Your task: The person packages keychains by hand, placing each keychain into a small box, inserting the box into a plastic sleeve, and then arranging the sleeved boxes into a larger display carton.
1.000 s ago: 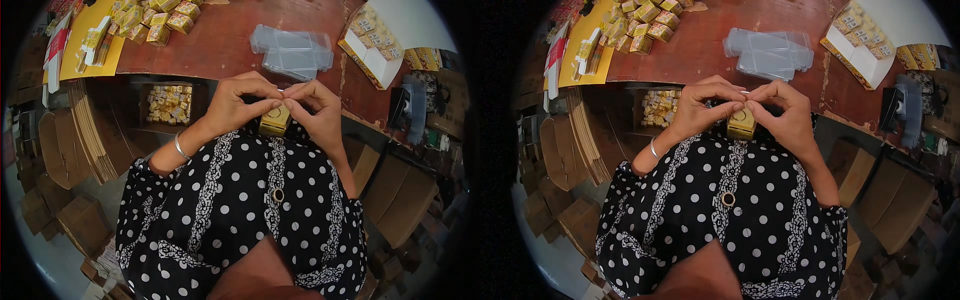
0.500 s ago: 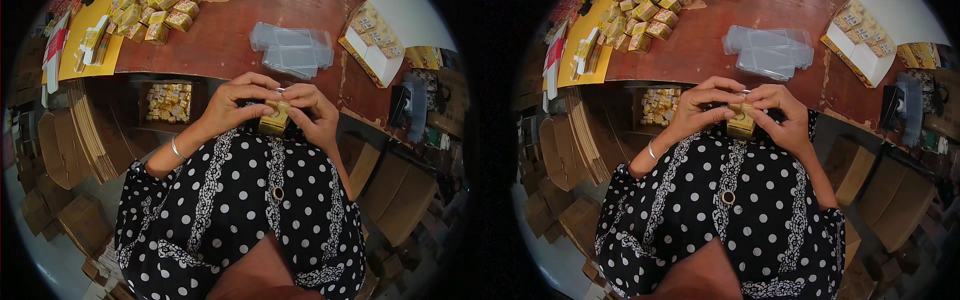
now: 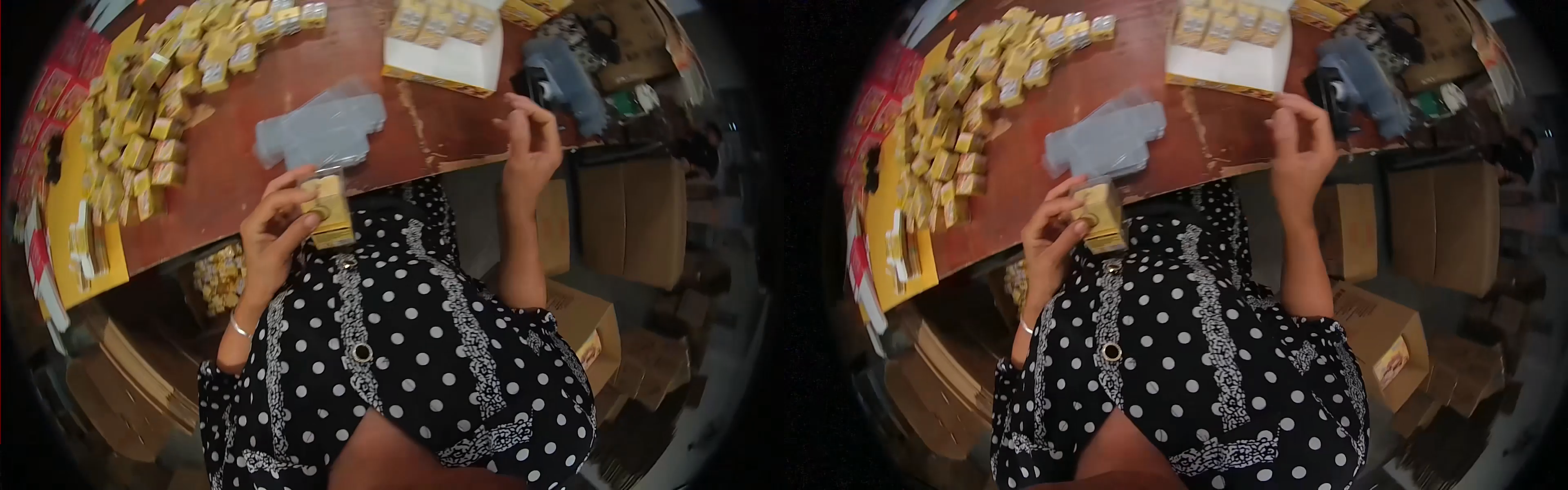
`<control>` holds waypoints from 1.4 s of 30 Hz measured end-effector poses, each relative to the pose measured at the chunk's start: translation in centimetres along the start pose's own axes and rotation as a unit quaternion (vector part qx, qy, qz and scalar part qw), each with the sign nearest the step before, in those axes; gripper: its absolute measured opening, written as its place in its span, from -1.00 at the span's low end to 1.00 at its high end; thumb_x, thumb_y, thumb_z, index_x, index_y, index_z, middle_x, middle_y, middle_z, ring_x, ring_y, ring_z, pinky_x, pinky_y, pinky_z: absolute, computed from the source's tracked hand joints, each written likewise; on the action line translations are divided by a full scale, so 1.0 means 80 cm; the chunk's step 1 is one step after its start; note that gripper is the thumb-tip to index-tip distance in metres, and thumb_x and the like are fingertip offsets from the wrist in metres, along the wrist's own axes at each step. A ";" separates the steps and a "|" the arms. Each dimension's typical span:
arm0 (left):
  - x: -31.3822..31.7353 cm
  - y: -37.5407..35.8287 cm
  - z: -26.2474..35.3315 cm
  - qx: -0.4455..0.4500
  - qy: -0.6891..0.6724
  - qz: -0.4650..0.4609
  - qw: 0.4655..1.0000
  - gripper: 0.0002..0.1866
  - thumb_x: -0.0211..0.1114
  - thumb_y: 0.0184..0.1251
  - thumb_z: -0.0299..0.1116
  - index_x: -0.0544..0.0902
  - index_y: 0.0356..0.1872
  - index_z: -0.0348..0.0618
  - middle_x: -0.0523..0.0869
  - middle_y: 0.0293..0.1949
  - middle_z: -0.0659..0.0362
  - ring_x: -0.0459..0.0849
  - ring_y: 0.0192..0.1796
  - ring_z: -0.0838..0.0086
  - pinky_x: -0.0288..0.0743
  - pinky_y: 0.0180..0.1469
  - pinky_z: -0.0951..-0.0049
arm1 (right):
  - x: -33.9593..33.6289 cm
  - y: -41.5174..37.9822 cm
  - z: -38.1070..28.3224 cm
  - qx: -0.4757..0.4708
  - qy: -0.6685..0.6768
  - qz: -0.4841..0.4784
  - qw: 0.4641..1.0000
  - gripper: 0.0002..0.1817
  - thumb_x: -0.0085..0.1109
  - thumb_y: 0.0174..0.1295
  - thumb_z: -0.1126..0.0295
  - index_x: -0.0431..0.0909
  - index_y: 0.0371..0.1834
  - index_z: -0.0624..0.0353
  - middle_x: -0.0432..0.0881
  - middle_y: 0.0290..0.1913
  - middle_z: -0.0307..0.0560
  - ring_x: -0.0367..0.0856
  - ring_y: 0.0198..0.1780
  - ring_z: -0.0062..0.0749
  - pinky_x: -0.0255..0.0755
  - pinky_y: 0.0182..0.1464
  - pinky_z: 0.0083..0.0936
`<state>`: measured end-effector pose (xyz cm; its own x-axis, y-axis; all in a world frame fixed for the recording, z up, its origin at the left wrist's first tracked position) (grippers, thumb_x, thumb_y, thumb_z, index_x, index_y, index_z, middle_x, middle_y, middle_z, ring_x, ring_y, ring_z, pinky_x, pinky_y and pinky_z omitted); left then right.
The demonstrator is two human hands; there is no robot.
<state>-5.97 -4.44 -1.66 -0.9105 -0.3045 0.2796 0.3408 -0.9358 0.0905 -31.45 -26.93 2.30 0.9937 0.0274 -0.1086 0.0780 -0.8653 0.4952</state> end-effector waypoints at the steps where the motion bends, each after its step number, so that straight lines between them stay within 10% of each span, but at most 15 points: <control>1: -0.001 0.004 0.004 0.003 0.025 0.017 1.000 -0.71 0.37 0.31 -0.68 0.69 0.04 -0.27 0.50 0.40 0.01 0.62 0.01 0.62 0.52 0.06 0.60 | -0.038 0.030 0.009 0.062 0.004 0.105 0.993 -0.82 0.22 0.44 0.41 0.65 -0.03 0.28 0.71 -0.02 -0.13 0.67 -0.10 -0.49 0.60 -0.19 -0.55; 4: 0.000 0.017 0.005 0.019 0.044 0.000 0.999 -0.72 0.40 0.31 -0.65 0.70 0.02 -0.24 0.55 0.37 0.01 0.46 -0.28 0.75 0.43 -0.14 0.66 | -0.167 0.096 0.081 0.090 -0.101 0.194 0.972 -0.82 0.21 0.44 0.38 0.70 -0.06 0.23 0.73 -0.15 -0.22 0.64 -0.24 -0.59 0.53 -0.25 -0.60; 9: 0.011 0.025 -0.003 0.000 0.047 -0.015 0.999 -0.72 0.40 0.31 -0.64 0.69 0.03 -0.23 0.55 0.36 0.02 0.44 -0.30 0.76 0.43 -0.15 0.66 | -0.245 0.136 0.168 0.272 -0.291 -0.064 0.915 -0.72 0.27 0.40 0.15 0.73 -0.09 0.12 0.72 -0.19 -0.31 0.62 -0.23 -0.62 0.50 -0.23 -0.53; 18: 0.017 0.030 -0.004 -0.015 0.024 -0.032 0.999 -0.71 0.39 0.33 -0.65 0.67 0.05 -0.27 0.51 0.38 0.01 0.57 -0.15 0.69 0.52 0.00 0.58 | -0.250 0.153 0.200 0.360 -0.184 -0.183 0.896 -0.78 0.28 0.43 0.21 0.68 -0.08 0.12 0.69 -0.13 -0.30 0.62 -0.18 -0.60 0.57 -0.16 -0.54; 33: 0.016 0.027 -0.015 -0.037 0.028 -0.042 0.998 -0.70 0.42 0.31 -0.63 0.69 0.05 -0.24 0.54 0.37 0.03 0.52 -0.22 0.70 0.45 -0.07 0.65 | -0.246 0.063 0.229 0.233 0.110 0.024 0.966 -0.86 0.31 0.41 0.41 0.66 -0.14 0.27 0.68 0.08 -0.16 0.67 -0.06 -0.51 0.66 0.12 -0.48; 42: 0.025 0.034 -0.010 -0.019 -0.042 -0.031 0.998 -0.70 0.37 0.35 -0.64 0.63 0.09 -0.32 0.48 0.40 -0.09 0.63 0.29 0.25 0.55 0.30 0.33 | -0.234 0.062 0.222 0.149 0.022 0.040 0.988 -0.85 0.28 0.43 0.46 0.63 -0.17 0.37 0.60 0.28 -0.02 0.64 -0.07 -0.54 0.68 0.03 -0.52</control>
<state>-7.03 -7.76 -1.61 -0.9062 -0.2313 0.3539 0.2739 -0.9588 0.0748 -51.06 -40.61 -8.50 0.9988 -0.0317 -0.0380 -0.0224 -0.9743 0.2243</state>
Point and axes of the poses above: each hand's wrist, its own y-axis towards the middle knuckle, its own x-axis out of the palm, z = x × y, the point moved 1 cm from there along y, towards the middle knuckle
